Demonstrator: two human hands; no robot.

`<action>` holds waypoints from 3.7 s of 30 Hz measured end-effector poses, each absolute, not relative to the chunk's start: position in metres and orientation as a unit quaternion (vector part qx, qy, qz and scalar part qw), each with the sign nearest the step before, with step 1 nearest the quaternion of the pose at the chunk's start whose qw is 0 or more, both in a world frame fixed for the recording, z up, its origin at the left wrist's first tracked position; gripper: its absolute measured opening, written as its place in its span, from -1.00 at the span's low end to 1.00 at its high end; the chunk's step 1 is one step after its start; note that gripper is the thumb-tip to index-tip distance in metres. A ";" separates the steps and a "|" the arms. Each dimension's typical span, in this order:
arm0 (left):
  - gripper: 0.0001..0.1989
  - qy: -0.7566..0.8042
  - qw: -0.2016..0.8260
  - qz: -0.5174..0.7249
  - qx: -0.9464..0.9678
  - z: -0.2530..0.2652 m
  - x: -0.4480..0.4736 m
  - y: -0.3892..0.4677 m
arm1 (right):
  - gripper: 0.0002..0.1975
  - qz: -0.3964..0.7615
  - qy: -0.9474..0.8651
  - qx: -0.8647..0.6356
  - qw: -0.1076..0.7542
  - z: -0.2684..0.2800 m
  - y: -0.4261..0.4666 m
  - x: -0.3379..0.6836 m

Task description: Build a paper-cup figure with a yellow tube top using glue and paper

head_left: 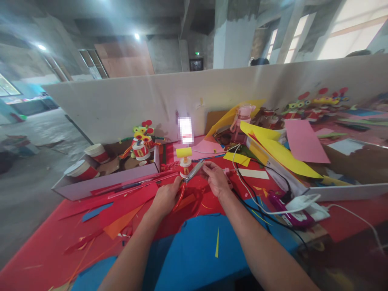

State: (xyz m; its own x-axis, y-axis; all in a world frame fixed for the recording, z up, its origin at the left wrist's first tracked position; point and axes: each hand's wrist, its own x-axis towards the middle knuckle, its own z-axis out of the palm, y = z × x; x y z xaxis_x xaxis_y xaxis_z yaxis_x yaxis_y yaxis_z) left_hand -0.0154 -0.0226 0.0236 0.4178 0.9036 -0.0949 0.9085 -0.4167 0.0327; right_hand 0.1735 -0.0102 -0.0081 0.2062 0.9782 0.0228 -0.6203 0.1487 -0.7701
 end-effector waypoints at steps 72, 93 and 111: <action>-0.74 0.510 0.017 -0.015 0.860 0.027 -0.044 -0.008 | -0.74 0.526 -0.435 -0.419 0.599 -0.010 -0.006 0.195; -0.73 0.510 0.026 -0.015 0.860 0.026 -0.045 -0.007 | -0.77 0.535 -0.425 -0.410 0.604 -0.006 -0.008 0.195; -0.79 0.539 0.008 -0.034 0.842 0.024 -0.051 -0.002 | -0.66 0.430 -0.318 -0.461 0.708 -0.008 -0.003 0.201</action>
